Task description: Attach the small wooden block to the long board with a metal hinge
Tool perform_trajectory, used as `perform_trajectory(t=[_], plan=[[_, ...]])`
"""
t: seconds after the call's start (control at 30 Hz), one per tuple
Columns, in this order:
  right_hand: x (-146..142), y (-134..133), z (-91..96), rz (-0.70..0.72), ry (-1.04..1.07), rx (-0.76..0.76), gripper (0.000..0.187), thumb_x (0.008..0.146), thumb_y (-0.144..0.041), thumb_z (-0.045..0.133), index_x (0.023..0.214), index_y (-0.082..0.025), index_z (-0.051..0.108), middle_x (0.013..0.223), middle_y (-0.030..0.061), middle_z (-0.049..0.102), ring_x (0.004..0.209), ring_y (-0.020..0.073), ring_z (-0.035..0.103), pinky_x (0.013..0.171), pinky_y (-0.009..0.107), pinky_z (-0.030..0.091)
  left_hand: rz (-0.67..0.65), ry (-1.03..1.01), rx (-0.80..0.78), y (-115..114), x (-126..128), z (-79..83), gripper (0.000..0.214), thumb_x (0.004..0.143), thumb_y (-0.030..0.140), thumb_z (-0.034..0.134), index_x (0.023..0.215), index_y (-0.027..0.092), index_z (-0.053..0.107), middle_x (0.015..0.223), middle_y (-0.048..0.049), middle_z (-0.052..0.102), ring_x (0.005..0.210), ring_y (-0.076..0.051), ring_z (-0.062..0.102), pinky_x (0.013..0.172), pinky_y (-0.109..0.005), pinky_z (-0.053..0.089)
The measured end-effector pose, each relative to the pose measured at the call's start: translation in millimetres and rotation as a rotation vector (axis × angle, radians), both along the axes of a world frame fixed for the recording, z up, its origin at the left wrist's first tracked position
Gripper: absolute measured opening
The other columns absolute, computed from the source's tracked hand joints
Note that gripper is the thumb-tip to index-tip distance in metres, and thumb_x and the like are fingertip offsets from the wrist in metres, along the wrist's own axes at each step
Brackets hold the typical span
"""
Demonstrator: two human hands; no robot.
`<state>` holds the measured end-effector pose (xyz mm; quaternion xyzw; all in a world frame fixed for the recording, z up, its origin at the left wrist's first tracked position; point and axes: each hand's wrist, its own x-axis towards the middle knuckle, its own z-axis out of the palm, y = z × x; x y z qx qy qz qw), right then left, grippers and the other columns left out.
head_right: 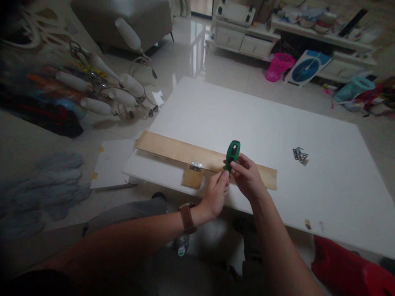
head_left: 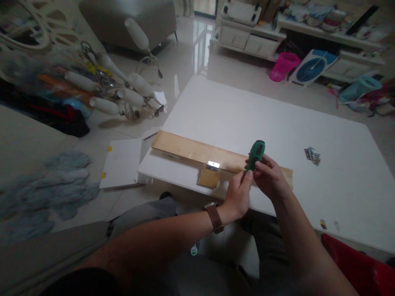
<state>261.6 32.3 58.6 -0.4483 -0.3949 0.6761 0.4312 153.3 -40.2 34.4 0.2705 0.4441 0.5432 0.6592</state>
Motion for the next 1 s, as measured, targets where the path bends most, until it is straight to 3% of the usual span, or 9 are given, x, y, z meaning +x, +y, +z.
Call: perform_trajectory(t=[0.3,0.6,0.83,1.0], plan=[[4.0,-0.7,-5.8,-0.126,0.031,0.14,0.04,0.056,-0.039,0.104,0.086,-0.029,0.078,0.075,-0.0044,0.077,0.071,0.0125,0.072,0.065,0.022,0.057,0.009,-0.088,-0.017,5.3,9.3,2.0,0.054,0.095,0.065,0.066,0.072,0.018,0.05,0.065,0.0029,0.043,0.06,-0.01,0.033,0.057,-0.028,0.024],[18.6,-8.8,3.3,-0.033,0.05,0.055,0.042,0.065,-0.043,0.097,0.1,-0.028,0.08,0.096,0.002,0.082,0.074,0.0163,0.074,0.065,0.028,0.059,-0.074,-0.241,0.006,6.4,19.4,3.2,0.06,0.094,0.069,0.064,0.068,0.021,0.041,0.057,0.0078,0.027,0.052,-0.007,0.02,0.051,-0.027,0.012],[14.7,-9.9,2.1,-0.118,0.017,0.091,0.042,0.057,-0.043,0.102,0.088,-0.027,0.079,0.084,-0.0012,0.079,0.081,0.0167,0.075,0.074,0.028,0.061,-0.108,-0.266,-0.032,8.5,14.1,8.6,0.064,0.09,0.071,0.068,0.066,0.021,0.036,0.058,0.0082,0.028,0.051,-0.005,0.022,0.05,-0.024,0.012],[7.6,-9.2,4.8,-0.117,0.014,0.066,0.038,0.061,-0.041,0.098,0.091,-0.026,0.079,0.085,0.0001,0.079,0.074,0.0153,0.073,0.069,0.026,0.059,-0.098,-0.285,-0.059,9.1,10.9,10.6,0.064,0.086,0.074,0.069,0.067,0.022,0.036,0.059,0.0083,0.029,0.051,-0.005,0.023,0.05,-0.024,0.011]])
